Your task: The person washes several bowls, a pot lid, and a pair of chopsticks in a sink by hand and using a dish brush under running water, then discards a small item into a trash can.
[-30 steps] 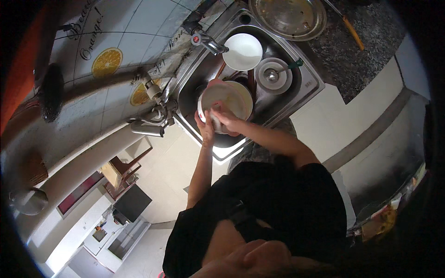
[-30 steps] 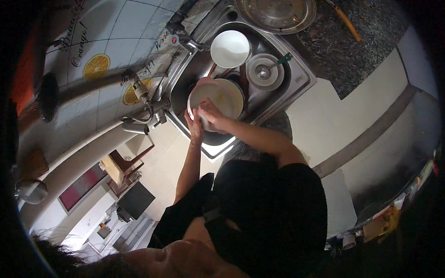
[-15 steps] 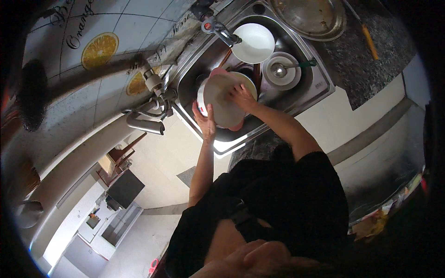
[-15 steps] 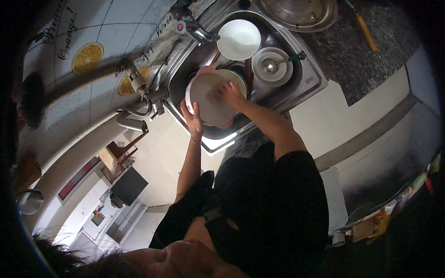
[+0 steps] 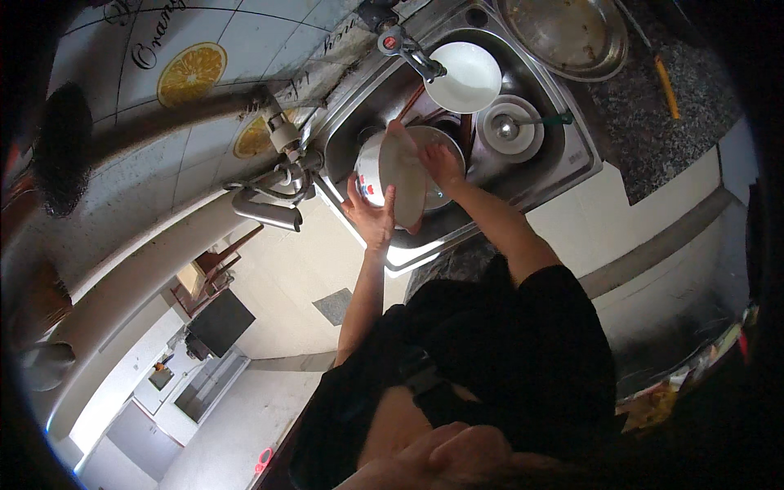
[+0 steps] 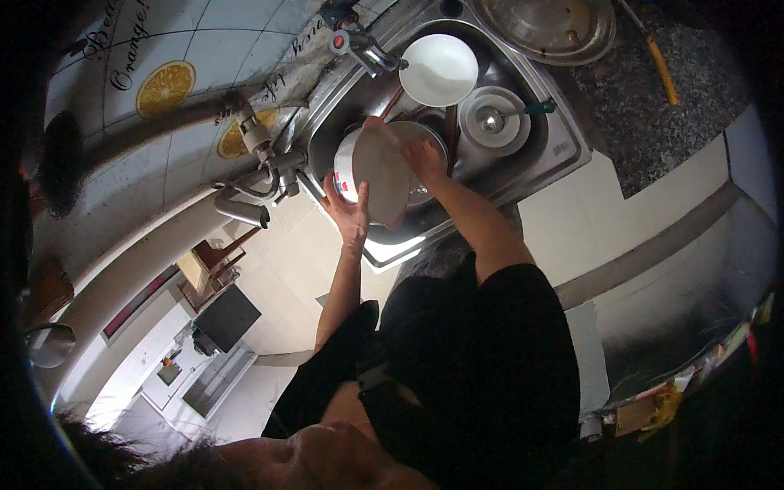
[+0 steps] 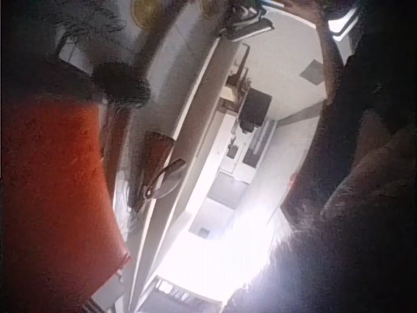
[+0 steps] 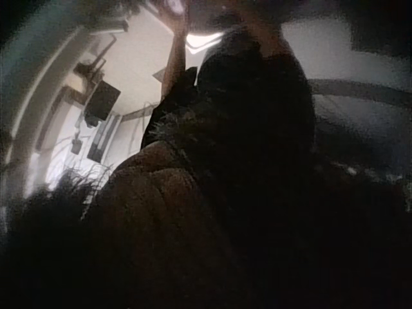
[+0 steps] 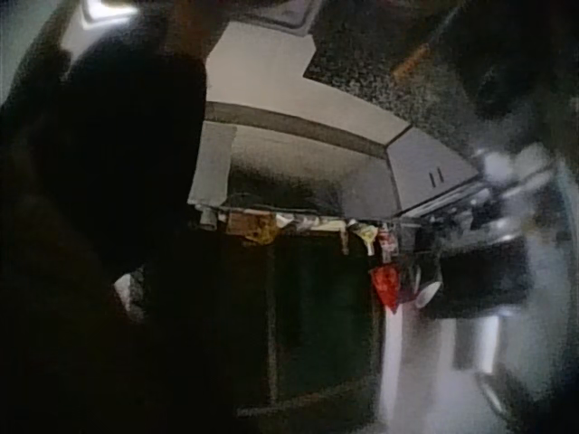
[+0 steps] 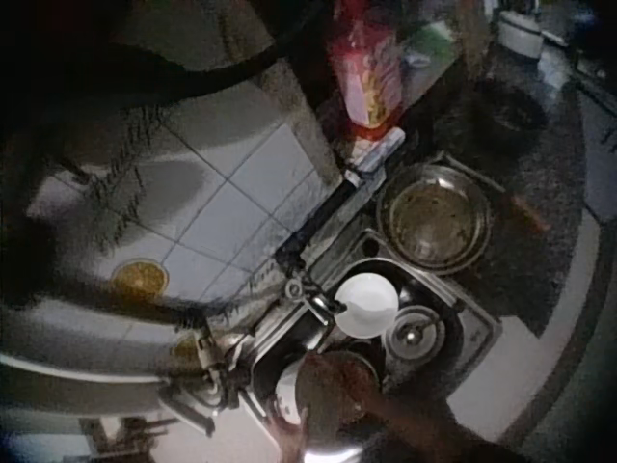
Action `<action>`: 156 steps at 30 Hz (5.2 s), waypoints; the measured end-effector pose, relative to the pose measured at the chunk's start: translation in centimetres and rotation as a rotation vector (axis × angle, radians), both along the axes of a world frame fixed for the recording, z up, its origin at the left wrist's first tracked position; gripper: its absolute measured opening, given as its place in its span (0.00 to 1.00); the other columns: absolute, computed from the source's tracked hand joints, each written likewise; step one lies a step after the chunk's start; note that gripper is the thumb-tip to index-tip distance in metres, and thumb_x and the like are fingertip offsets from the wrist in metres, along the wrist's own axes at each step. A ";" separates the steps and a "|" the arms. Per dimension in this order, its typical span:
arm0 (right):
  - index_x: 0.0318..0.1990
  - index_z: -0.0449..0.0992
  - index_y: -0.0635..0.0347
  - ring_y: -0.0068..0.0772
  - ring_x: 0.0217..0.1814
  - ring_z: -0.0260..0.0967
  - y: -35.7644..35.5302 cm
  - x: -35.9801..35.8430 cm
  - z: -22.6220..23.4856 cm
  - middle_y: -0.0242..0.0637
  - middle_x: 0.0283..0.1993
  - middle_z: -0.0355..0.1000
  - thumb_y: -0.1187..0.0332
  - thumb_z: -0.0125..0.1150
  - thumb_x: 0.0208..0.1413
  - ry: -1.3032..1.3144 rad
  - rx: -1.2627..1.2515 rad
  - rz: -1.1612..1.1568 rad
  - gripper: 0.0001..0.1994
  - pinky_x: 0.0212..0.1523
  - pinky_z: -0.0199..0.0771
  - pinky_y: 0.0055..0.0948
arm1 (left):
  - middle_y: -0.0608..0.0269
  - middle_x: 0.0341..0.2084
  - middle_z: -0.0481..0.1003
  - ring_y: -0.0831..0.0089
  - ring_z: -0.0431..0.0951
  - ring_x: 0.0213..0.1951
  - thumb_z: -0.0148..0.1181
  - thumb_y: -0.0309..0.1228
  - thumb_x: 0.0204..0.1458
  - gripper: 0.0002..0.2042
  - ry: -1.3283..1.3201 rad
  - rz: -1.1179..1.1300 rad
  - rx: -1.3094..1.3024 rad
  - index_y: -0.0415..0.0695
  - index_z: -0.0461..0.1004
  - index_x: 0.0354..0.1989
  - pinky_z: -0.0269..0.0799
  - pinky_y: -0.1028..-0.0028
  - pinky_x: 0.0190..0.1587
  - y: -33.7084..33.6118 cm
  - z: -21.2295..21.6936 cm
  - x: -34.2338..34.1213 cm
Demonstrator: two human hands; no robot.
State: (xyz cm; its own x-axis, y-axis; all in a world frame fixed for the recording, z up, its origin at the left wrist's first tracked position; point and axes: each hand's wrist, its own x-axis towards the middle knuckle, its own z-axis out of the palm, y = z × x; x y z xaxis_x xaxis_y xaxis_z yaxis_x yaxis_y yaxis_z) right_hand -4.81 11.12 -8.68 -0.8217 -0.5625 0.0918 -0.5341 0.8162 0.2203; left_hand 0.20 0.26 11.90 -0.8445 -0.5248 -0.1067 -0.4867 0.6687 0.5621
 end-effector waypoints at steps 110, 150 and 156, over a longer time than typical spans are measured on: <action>0.42 0.64 0.58 0.41 0.41 0.65 1.7 -1.5 10.7 0.44 0.37 0.67 0.70 0.55 0.33 -1.169 -0.640 0.005 0.21 0.43 0.61 0.36 | 0.50 0.46 0.58 0.59 0.60 0.49 0.49 0.35 0.38 0.35 -0.073 0.344 0.929 0.50 0.39 0.56 0.56 0.60 0.47 -4.9 4.8 4.6; 0.42 0.67 0.53 0.43 0.46 0.59 0.0 2.9 2.7 0.40 0.48 0.60 0.67 0.48 0.43 -0.525 -0.368 0.109 0.14 0.43 0.59 0.41 | 0.49 0.40 0.63 0.62 0.65 0.42 0.52 0.29 0.37 0.33 0.000 0.241 0.806 0.41 0.44 0.53 0.62 0.66 0.43 -4.7 4.7 4.8; 0.47 0.62 0.56 0.41 0.53 0.54 -0.6 0.6 6.9 0.43 0.51 0.56 0.65 0.52 0.40 -1.301 -0.832 -0.002 0.22 0.47 0.57 0.35 | 0.49 0.42 0.62 0.63 0.65 0.42 0.54 0.31 0.39 0.33 -0.048 0.279 0.861 0.44 0.43 0.54 0.62 0.66 0.44 -4.4 4.7 4.4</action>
